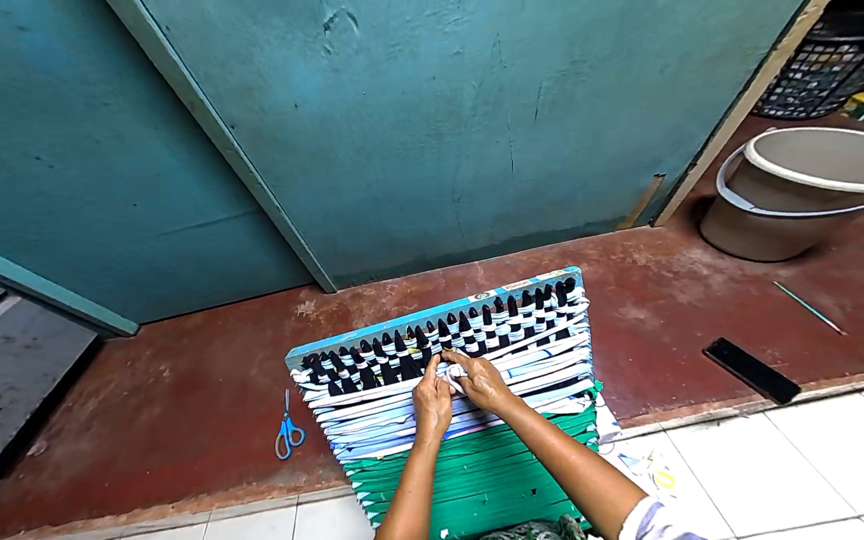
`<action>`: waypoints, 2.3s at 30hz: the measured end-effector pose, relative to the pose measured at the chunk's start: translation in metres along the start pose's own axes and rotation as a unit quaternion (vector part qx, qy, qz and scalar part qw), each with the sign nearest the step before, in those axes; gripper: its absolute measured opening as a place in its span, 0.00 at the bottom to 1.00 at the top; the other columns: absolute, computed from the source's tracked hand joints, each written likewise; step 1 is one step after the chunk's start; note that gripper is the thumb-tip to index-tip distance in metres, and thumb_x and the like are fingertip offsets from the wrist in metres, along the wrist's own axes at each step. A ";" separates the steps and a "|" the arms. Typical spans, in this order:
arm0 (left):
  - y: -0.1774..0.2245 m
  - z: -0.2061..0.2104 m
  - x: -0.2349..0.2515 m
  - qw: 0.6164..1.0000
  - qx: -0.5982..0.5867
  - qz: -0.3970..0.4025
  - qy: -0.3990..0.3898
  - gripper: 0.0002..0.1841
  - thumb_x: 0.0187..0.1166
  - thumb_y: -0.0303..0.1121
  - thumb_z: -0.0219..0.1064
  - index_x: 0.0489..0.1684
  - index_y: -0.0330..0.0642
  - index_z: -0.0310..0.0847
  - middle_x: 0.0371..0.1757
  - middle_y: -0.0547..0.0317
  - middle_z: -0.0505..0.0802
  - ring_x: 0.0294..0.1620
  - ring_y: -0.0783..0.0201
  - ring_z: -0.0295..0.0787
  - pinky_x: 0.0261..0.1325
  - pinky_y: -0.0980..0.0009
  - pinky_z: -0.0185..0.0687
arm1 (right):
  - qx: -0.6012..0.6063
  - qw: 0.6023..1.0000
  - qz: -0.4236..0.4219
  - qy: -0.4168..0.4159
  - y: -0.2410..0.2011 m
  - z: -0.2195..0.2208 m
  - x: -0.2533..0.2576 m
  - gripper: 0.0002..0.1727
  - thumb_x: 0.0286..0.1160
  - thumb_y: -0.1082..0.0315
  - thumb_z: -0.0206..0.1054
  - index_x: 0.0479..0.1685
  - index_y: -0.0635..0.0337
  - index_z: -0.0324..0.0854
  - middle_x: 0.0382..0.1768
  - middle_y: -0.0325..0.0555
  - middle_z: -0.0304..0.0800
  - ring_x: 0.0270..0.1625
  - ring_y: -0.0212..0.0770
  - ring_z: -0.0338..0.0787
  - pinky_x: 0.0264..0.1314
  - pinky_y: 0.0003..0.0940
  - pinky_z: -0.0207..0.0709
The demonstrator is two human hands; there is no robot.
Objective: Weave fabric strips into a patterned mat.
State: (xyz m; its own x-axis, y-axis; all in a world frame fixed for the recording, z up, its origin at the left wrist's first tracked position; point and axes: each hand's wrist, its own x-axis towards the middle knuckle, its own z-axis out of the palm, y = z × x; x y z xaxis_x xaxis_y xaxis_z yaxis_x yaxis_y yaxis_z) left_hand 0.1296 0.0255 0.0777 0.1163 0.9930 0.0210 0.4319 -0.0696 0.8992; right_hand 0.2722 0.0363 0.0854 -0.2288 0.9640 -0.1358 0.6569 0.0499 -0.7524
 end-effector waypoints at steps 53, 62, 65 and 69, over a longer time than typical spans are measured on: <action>-0.001 -0.012 0.017 0.906 -0.373 -0.183 -0.086 0.13 0.94 0.28 0.43 0.40 0.38 0.72 0.13 0.67 0.77 0.09 0.78 0.69 0.14 0.84 0.67 | -0.073 0.994 0.031 0.075 -0.010 -0.004 0.005 0.22 0.91 0.57 0.54 0.62 0.63 0.87 0.50 0.62 0.94 0.59 0.63 0.92 0.65 0.62 0.78; -0.006 -0.019 0.016 0.884 -0.411 -0.167 -0.145 0.14 0.90 0.25 0.40 0.54 0.36 0.75 0.16 0.67 0.81 0.12 0.77 0.73 0.17 0.82 0.70 | -0.147 0.976 0.070 0.147 -0.030 0.014 0.014 0.14 0.83 0.69 0.58 0.48 0.70 0.87 0.42 0.65 0.95 0.51 0.66 0.95 0.52 0.62 0.82; -0.001 -0.020 0.012 0.974 -0.176 -0.091 -0.111 0.22 0.88 0.21 0.43 0.77 0.25 0.69 0.20 0.62 0.84 0.14 0.76 0.71 0.21 0.79 0.69 | -0.086 0.993 0.075 0.029 -0.028 -0.007 0.016 0.18 0.88 0.66 0.54 0.61 0.67 0.84 0.54 0.64 0.92 0.65 0.63 0.89 0.69 0.61 0.75; -0.006 -0.028 0.006 0.985 0.143 0.063 -0.068 0.23 0.82 0.17 0.49 0.76 0.24 0.75 0.32 0.43 0.93 0.32 0.50 0.89 0.50 0.53 0.84 | 0.043 0.999 0.005 0.009 -0.013 -0.008 0.022 0.18 0.85 0.73 0.55 0.61 0.73 0.86 0.59 0.67 0.90 0.67 0.61 0.87 0.76 0.58 0.71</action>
State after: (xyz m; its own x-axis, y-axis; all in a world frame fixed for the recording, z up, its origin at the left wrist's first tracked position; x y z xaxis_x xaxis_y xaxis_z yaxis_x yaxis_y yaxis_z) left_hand 0.1027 0.0344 0.0848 0.2958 0.9541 0.0474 0.6379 -0.2343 0.7336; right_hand 0.2641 0.0584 0.0972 -0.2090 0.9688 -0.1331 0.5955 0.0181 -0.8032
